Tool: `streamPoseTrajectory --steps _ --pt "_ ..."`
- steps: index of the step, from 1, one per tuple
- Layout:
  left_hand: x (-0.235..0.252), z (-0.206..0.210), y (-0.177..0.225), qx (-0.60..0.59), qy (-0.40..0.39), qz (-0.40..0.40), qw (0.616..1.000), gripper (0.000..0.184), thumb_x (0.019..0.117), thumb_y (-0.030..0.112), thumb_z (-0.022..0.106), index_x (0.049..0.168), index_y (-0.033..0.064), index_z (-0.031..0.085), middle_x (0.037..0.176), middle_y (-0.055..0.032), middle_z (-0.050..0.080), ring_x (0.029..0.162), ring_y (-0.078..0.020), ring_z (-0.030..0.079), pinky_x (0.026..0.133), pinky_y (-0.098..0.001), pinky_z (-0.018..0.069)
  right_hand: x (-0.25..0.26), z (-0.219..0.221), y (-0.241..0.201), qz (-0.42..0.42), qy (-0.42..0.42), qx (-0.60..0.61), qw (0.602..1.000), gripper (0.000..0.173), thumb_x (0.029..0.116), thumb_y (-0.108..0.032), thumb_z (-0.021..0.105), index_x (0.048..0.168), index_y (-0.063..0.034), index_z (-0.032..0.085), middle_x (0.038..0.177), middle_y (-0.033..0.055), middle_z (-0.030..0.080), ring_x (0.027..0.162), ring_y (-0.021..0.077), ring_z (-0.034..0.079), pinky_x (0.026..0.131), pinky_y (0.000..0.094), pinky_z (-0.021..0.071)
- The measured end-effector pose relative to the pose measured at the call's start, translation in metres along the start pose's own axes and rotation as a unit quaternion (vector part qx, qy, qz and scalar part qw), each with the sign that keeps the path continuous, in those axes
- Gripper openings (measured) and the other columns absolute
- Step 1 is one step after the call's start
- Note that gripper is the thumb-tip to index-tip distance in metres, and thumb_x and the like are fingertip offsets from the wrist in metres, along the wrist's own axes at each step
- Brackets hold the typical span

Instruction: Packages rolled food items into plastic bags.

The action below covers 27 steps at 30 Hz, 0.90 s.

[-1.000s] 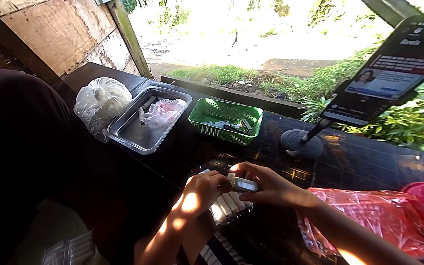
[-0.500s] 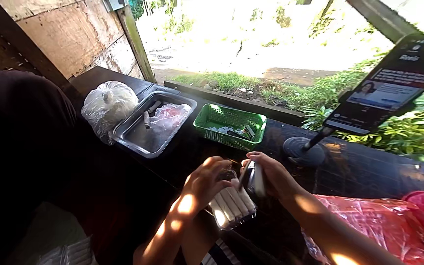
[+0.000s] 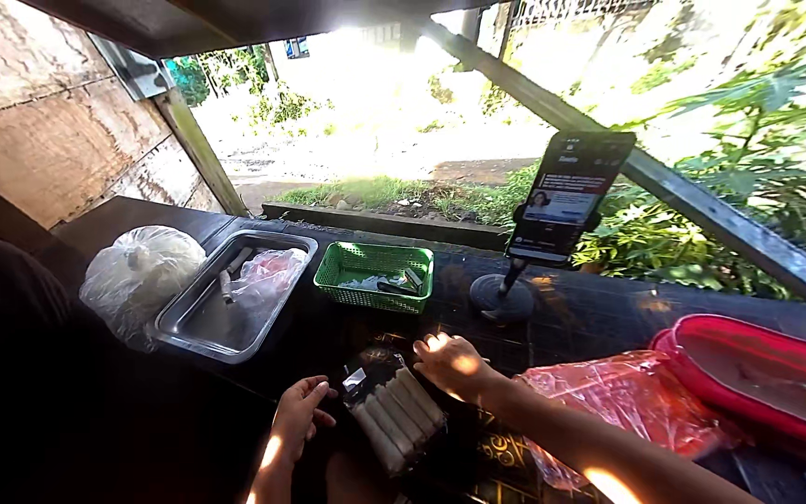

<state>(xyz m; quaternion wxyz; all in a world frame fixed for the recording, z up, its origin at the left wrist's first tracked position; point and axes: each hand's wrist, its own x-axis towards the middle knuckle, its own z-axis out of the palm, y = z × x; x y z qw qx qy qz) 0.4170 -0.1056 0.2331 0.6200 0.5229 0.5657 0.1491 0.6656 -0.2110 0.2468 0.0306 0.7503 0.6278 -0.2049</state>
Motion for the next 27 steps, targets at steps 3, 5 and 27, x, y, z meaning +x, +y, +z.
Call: streamPoseTrajectory --steps 3,5,27 --pt "0.002 0.0 0.002 0.01 -0.021 -0.006 1.0 0.023 0.1082 0.014 0.052 0.122 0.0009 0.063 0.091 -0.0079 0.076 0.043 -0.0014 0.053 0.035 -0.0153 0.0275 0.002 -0.004 0.003 0.006 -0.008 0.008 1.0 0.049 0.1087 -0.039 0.048 0.13 0.0037 0.058 0.127 0.027 0.061 0.126 0.0434 0.056 0.099 0.0571 0.0455" --pt "0.004 -0.001 0.003 0.023 -0.031 -0.007 0.999 0.021 0.1073 0.015 0.054 0.118 0.0008 0.065 0.088 -0.0069 0.076 0.042 -0.0007 0.05 0.034 -0.0152 0.0269 0.002 -0.01 0.003 -0.008 0.023 0.032 0.999 0.045 0.1091 -0.037 0.048 0.125 0.0041 0.06 0.125 0.0263 0.062 0.125 0.0424 0.056 0.1 0.0559 0.0449" --pt "0.016 0.006 0.0 0.063 -0.037 0.051 0.996 0.011 0.1043 0.009 0.058 0.103 0.0003 0.065 0.075 -0.0033 0.07 0.043 -0.0026 0.051 0.04 -0.0163 0.0375 0.057 -0.003 -0.048 -0.316 0.071 0.06 0.944 0.02 0.0987 -0.009 0.059 0.1 0.0063 0.072 0.106 0.0225 0.07 0.109 0.0423 0.063 0.088 0.0556 0.0503"
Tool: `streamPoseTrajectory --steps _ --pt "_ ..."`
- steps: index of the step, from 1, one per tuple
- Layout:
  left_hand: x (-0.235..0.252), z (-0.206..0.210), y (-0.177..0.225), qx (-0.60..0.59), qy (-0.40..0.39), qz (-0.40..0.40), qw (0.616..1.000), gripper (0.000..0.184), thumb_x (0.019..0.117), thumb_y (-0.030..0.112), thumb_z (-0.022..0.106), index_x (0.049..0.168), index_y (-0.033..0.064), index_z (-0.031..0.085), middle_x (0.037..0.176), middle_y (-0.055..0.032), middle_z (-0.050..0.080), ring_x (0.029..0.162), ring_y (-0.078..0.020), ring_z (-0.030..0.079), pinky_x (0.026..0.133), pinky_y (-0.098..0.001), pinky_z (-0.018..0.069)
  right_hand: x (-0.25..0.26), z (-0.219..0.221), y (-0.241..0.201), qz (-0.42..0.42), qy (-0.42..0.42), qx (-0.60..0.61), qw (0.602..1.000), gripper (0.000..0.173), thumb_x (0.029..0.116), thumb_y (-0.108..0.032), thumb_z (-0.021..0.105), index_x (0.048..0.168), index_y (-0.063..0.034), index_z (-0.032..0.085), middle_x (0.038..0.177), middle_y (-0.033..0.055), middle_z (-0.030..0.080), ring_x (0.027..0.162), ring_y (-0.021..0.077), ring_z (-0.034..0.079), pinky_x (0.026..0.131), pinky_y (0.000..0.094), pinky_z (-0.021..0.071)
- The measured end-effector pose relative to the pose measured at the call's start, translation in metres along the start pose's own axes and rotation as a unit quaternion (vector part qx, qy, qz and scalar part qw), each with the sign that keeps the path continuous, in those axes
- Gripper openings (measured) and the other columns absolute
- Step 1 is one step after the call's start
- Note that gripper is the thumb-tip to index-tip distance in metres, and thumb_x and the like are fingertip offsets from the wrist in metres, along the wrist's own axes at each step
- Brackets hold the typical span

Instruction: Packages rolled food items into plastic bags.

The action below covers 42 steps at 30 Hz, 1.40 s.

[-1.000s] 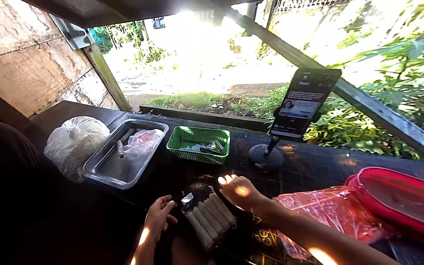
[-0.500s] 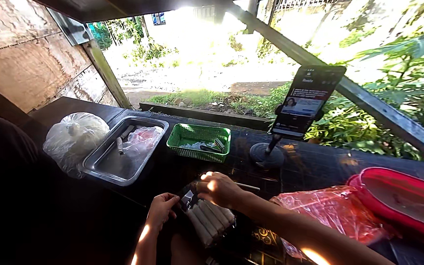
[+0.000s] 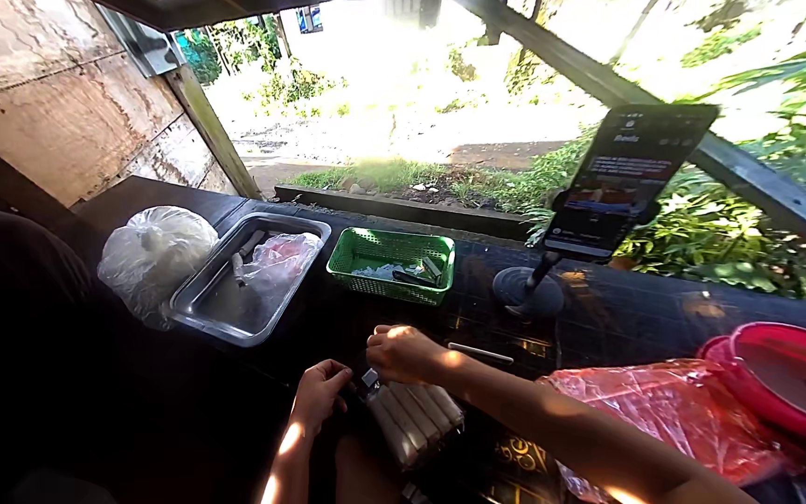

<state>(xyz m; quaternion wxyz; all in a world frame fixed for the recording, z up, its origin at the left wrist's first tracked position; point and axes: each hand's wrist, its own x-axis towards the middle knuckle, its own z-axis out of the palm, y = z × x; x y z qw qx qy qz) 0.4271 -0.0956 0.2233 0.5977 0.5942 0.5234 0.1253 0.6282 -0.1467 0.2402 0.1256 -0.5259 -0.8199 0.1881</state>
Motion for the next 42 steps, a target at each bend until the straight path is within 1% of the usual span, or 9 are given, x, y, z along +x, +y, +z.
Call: streamPoseTrajectory --steps 4,7,11,14,18,25,32,39,42 --pt "-0.001 -0.004 -0.001 0.002 -0.009 -0.008 1.0 0.014 0.1045 0.011 0.058 0.107 -0.0002 0.065 0.076 -0.003 0.07 0.044 -0.0026 0.051 0.042 -0.0166 0.039 0.001 0.005 0.017 -0.064 0.089 0.03 0.994 0.015 0.0927 -0.009 0.066 0.1 -0.0007 0.076 0.098 0.0192 0.072 0.098 0.0402 0.067 0.08 0.0537 0.0549" --pt "0.0 -0.005 -0.001 -0.004 -0.016 -0.008 1.0 0.015 0.1048 0.012 0.058 0.108 -0.0009 0.065 0.076 -0.0028 0.07 0.044 -0.0026 0.05 0.042 -0.0169 0.0395 0.003 -0.004 0.018 -0.071 -0.02 0.02 0.997 0.022 0.0943 -0.016 0.071 0.111 -0.0039 0.076 0.105 0.0182 0.07 0.105 0.0393 0.063 0.086 0.0534 0.0519" --pt "0.0 -0.006 -0.002 -0.011 -0.023 -0.005 1.0 0.015 0.1046 0.012 0.058 0.107 -0.0008 0.065 0.075 -0.0024 0.069 0.044 -0.0024 0.049 0.042 -0.0168 0.0388 0.013 -0.004 0.013 -0.08 -0.129 -0.037 0.988 0.024 0.101 -0.018 0.062 0.109 0.0012 0.075 0.109 0.0218 0.07 0.109 0.0432 0.061 0.092 0.0569 0.0472" --pt "0.001 -0.006 -0.003 -0.015 -0.026 -0.003 1.0 0.015 0.1047 0.012 0.058 0.107 -0.0007 0.065 0.075 -0.0023 0.069 0.043 -0.0025 0.05 0.042 -0.0169 0.0398 0.015 0.001 0.015 -0.084 -0.1 -0.028 0.991 0.026 0.102 -0.012 0.054 0.1 0.0044 0.074 0.101 0.0222 0.07 0.103 0.0427 0.064 0.087 0.0559 0.0484" --pt "0.0 -0.006 -0.004 -0.03 -0.026 -0.002 0.999 0.014 0.1044 0.012 0.059 0.107 -0.0004 0.065 0.074 -0.0021 0.069 0.043 -0.0023 0.05 0.042 -0.0165 0.0394 0.016 -0.003 0.018 -0.022 -0.029 0.099 0.994 0.019 0.0995 -0.009 0.061 0.102 0.0018 0.077 0.099 0.0198 0.074 0.1 0.0342 0.07 0.093 0.0504 0.0518" --pt "-0.002 -0.005 -0.007 -0.045 -0.025 0.01 0.999 0.013 0.1045 0.012 0.058 0.107 0.0 0.064 0.075 -0.0028 0.069 0.045 -0.0029 0.051 0.043 -0.0168 0.041 0.043 -0.029 0.006 0.082 -0.163 0.083 0.98 0.018 0.0978 -0.013 0.067 0.108 0.0 0.075 0.121 0.0191 0.068 0.122 0.0347 0.057 0.107 0.0489 0.0397" --pt "-0.004 -0.004 -0.01 -0.051 -0.012 0.018 0.998 0.013 0.1042 0.011 0.059 0.107 -0.0005 0.064 0.079 -0.0029 0.07 0.047 -0.0025 0.053 0.044 -0.017 0.0429 0.059 -0.026 0.006 0.072 -0.185 0.107 0.974 0.012 0.0933 -0.006 0.068 0.1 0.0027 0.07 0.089 0.0149 0.066 0.084 0.0256 0.06 0.078 0.0466 0.0455" --pt "-0.007 -0.005 -0.004 -0.043 -0.027 -0.004 0.999 0.013 0.1024 0.01 0.062 0.113 0.001 0.062 0.083 -0.0041 0.069 0.045 -0.0011 0.047 0.041 -0.0157 0.0358 0.061 -0.026 0.003 0.066 -0.191 0.115 0.973 0.009 0.0924 -0.004 0.068 0.099 0.0029 0.067 0.088 0.0125 0.064 0.081 0.0218 0.058 0.076 0.043 0.0452" --pt "-0.004 -0.004 0.0 -0.025 -0.03 -0.004 0.999 0.016 0.1031 0.012 0.061 0.112 -0.0004 0.064 0.08 -0.0033 0.067 0.047 -0.0024 0.049 0.044 -0.0167 0.0399 0.062 -0.03 0.001 0.06 -0.198 0.108 0.972 0.009 0.0926 -0.003 0.067 0.099 0.0035 0.066 0.088 0.0134 0.063 0.081 0.0223 0.057 0.076 0.0433 0.0446"
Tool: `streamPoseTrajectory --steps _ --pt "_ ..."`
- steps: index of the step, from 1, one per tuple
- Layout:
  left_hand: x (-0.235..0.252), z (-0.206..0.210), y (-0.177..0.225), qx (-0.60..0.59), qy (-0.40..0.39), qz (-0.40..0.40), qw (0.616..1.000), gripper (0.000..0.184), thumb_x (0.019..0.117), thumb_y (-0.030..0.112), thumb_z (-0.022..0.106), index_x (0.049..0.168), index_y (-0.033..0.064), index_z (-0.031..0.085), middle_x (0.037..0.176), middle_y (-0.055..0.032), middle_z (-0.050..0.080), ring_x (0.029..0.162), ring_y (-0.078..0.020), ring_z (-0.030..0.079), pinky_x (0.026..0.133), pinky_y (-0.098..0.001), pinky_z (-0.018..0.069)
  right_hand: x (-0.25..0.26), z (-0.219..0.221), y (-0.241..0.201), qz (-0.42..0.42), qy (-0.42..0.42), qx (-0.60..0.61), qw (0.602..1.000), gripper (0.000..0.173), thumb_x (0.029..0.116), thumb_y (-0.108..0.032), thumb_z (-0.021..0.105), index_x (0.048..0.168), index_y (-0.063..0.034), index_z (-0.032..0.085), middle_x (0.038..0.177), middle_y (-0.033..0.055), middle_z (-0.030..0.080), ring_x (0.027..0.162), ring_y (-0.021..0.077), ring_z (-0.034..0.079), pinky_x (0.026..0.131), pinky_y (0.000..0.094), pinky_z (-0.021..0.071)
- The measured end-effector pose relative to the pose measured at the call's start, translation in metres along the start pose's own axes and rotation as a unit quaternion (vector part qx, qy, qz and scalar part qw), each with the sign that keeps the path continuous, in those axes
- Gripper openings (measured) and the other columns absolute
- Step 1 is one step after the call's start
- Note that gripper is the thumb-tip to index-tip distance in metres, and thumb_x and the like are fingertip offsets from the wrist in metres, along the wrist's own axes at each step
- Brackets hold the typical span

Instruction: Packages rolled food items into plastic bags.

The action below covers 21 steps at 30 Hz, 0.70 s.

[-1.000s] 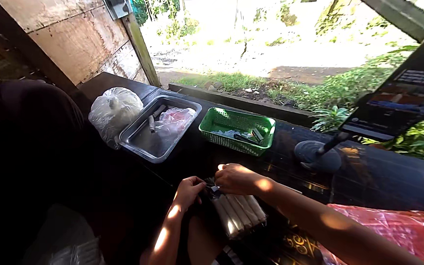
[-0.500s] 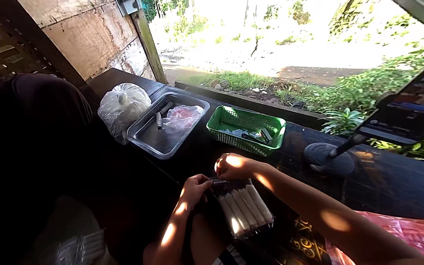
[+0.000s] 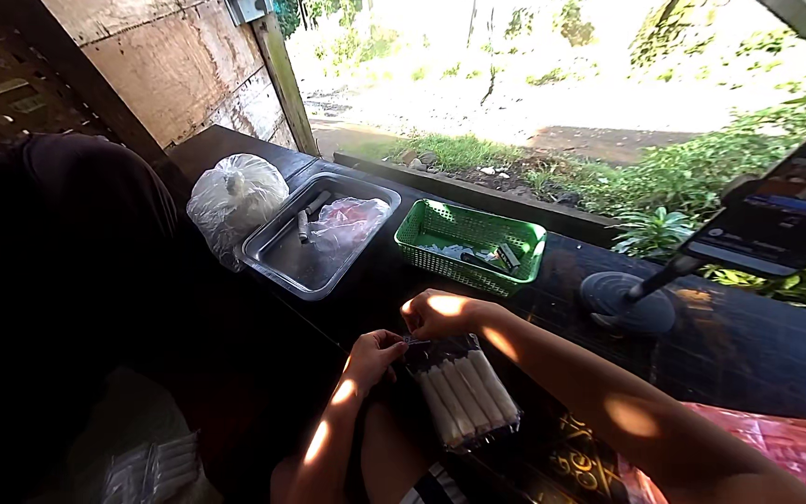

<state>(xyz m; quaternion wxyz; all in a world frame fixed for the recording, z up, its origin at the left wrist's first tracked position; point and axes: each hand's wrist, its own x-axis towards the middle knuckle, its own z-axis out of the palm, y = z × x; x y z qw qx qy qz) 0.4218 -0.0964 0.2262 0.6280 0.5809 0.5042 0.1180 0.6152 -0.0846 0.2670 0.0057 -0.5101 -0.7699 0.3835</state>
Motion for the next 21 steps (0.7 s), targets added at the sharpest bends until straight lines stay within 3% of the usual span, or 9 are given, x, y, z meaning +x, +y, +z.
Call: streamPoseTrajectory --steps 4,8,14,17,19,21 --pt "0.003 0.005 -0.002 0.022 0.022 0.032 0.999 0.014 0.1032 0.011 0.061 0.106 -0.0019 0.065 0.079 -0.0039 0.065 0.049 -0.0042 0.051 0.048 -0.0187 0.0448 -0.001 -0.002 0.002 0.007 -0.001 0.008 1.0 0.012 0.0934 -0.005 0.067 0.102 0.0032 0.066 0.092 0.0142 0.065 0.085 0.023 0.059 0.078 0.0441 0.0456" --pt "0.001 0.008 -0.005 0.042 0.043 0.048 0.997 0.013 0.1032 0.011 0.061 0.106 -0.0006 0.066 0.08 -0.0033 0.066 0.05 -0.0036 0.052 0.05 -0.0189 0.0458 -0.003 0.0 0.013 0.03 -0.011 0.039 0.999 0.026 0.0938 -0.011 0.072 0.117 0.0005 0.068 0.106 0.0169 0.07 0.098 0.0267 0.065 0.09 0.0487 0.0487" --pt "-0.004 0.012 -0.007 0.057 0.065 0.076 0.993 0.014 0.1029 0.012 0.061 0.108 -0.0001 0.067 0.084 -0.0026 0.07 0.053 -0.0022 0.055 0.053 -0.0189 0.0474 -0.007 0.005 0.018 0.022 -0.001 0.015 1.0 0.015 0.095 -0.013 0.07 0.1 0.0009 0.071 0.089 0.0138 0.067 0.084 0.025 0.061 0.078 0.0481 0.0459" --pt "-0.005 0.012 -0.01 0.052 0.065 0.095 0.992 0.014 0.1018 0.011 0.063 0.108 -0.0008 0.067 0.084 -0.0027 0.071 0.052 -0.0016 0.055 0.053 -0.0186 0.0477 -0.014 0.012 0.018 -0.002 0.033 -0.001 0.999 0.015 0.0949 -0.012 0.068 0.098 0.0024 0.072 0.092 0.0168 0.068 0.088 0.03 0.064 0.082 0.0521 0.0471" --pt "-0.006 0.011 -0.01 0.023 0.053 0.092 0.994 0.011 0.1012 0.007 0.062 0.108 -0.0013 0.066 0.082 -0.0018 0.07 0.051 -0.001 0.053 0.05 -0.0172 0.0458 -0.02 0.023 0.023 -0.06 0.088 -0.026 0.994 0.016 0.0932 -0.01 0.067 0.094 0.005 0.071 0.091 0.0199 0.068 0.092 0.0345 0.065 0.086 0.0534 0.0473" --pt "-0.007 0.009 -0.008 -0.019 0.022 0.074 0.997 0.014 0.1017 0.002 0.057 0.114 -0.002 0.063 0.085 -0.0029 0.069 0.05 -0.0014 0.051 0.047 -0.0164 0.0424 -0.023 0.04 0.034 -0.153 0.187 -0.067 0.968 0.013 0.0872 -0.008 0.069 0.083 0.0045 0.07 0.081 0.019 0.069 0.086 0.0362 0.066 0.083 0.0528 0.048"
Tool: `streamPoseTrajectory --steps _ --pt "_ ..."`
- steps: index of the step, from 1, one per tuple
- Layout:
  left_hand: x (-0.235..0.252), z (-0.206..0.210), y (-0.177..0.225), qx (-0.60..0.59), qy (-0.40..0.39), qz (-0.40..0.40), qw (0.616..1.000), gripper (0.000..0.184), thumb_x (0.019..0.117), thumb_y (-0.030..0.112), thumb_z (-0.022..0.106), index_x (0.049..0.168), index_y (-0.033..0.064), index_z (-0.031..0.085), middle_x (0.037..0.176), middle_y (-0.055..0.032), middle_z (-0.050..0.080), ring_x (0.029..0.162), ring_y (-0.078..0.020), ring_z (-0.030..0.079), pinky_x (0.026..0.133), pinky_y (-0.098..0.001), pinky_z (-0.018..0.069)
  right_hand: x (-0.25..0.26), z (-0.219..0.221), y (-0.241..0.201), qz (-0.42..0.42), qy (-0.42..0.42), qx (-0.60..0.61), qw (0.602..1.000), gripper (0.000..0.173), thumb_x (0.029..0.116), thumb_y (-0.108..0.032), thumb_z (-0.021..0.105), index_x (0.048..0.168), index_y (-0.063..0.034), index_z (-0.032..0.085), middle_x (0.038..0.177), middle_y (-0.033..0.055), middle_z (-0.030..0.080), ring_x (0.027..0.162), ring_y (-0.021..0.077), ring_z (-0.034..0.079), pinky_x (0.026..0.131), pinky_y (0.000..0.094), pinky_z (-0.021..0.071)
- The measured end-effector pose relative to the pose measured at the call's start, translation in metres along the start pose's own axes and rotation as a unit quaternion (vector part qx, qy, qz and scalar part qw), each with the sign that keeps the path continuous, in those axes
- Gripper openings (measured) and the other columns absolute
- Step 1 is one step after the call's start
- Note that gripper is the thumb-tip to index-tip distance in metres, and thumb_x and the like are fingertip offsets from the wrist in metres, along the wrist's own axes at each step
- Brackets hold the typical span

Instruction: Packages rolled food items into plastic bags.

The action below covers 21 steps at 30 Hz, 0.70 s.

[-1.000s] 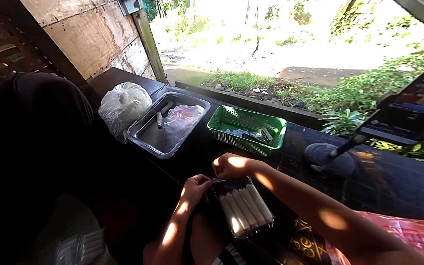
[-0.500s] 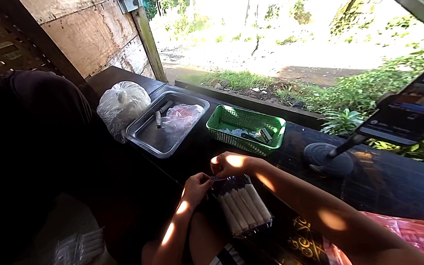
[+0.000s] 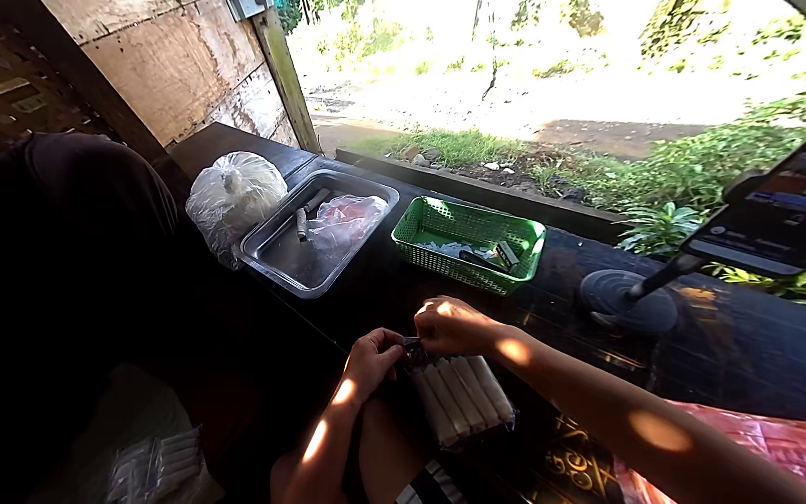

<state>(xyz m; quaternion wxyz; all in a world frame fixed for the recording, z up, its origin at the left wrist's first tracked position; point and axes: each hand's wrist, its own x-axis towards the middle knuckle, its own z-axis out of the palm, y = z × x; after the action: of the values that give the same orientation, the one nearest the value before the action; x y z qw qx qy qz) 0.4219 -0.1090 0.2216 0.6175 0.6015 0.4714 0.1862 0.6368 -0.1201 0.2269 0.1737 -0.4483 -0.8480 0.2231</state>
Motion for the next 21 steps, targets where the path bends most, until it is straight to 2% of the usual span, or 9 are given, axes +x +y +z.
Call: streamPoseTrajectory --steps 2,5,7,9,13,21 --pt "0.0 -0.004 0.003 -0.042 -0.029 -0.031 0.998 0.025 0.1039 0.001 0.044 0.124 -0.001 0.06 0.089 -0.0039 0.069 0.048 -0.0012 0.048 0.044 -0.0157 0.0371 -0.007 0.014 0.006 -0.082 0.091 -0.054 0.991 0.013 0.0829 -0.009 0.068 0.073 -0.0006 0.064 0.071 0.0132 0.064 0.075 0.0316 0.064 0.072 0.046 0.0469" --pt "0.006 -0.008 0.004 -0.082 -0.05 -0.066 0.993 0.038 0.1081 0.011 0.027 0.122 0.0006 0.061 0.083 -0.0028 0.07 0.044 0.0013 0.045 0.039 -0.0132 0.0309 -0.011 0.024 0.008 -0.147 0.153 -0.137 0.968 0.015 0.0839 -0.01 0.064 0.07 -0.0041 0.06 0.067 0.0099 0.061 0.071 0.0296 0.063 0.063 0.0418 0.047" --pt "0.009 -0.007 0.009 -0.064 -0.055 -0.096 0.992 0.04 0.1135 0.022 0.031 0.113 0.0012 0.066 0.077 -0.0008 0.069 0.042 0.0017 0.043 0.038 -0.013 0.0296 -0.013 0.028 0.008 -0.17 0.177 -0.175 0.954 0.017 0.0863 -0.01 0.062 0.07 -0.0048 0.059 0.067 0.0096 0.06 0.069 0.0294 0.063 0.06 0.0408 0.0463" --pt "0.012 -0.005 0.016 -0.024 -0.063 -0.12 0.99 0.038 0.1127 0.028 0.039 0.107 0.0024 0.066 0.072 0.0012 0.066 0.04 0.002 0.041 0.038 -0.0128 0.0291 -0.014 0.031 0.007 -0.184 0.196 -0.201 0.942 0.02 0.0891 -0.01 0.059 0.069 -0.0049 0.059 0.066 0.0095 0.059 0.068 0.0293 0.062 0.058 0.0401 0.0456" --pt "0.013 -0.004 0.022 0.039 -0.081 -0.116 0.989 0.026 0.1092 0.025 0.05 0.096 0.0041 0.06 0.07 0.0014 0.061 0.042 0.0007 0.041 0.039 -0.0135 0.0301 -0.016 0.033 0.008 -0.199 0.214 -0.228 0.929 0.025 0.0921 -0.011 0.054 0.068 -0.0056 0.056 0.064 0.0089 0.057 0.066 0.0288 0.06 0.056 0.0394 0.0431" --pt "0.014 -0.004 0.013 0.049 -0.081 -0.081 0.992 0.017 0.106 0.016 0.057 0.099 0.0021 0.062 0.072 0.0018 0.057 0.046 -0.0004 0.043 0.043 -0.0138 0.0344 -0.014 0.037 0.008 -0.196 0.217 -0.262 0.92 0.024 0.0926 -0.007 0.052 0.068 -0.0049 0.056 0.065 0.0094 0.057 0.066 0.0284 0.06 0.056 0.0388 0.0426"
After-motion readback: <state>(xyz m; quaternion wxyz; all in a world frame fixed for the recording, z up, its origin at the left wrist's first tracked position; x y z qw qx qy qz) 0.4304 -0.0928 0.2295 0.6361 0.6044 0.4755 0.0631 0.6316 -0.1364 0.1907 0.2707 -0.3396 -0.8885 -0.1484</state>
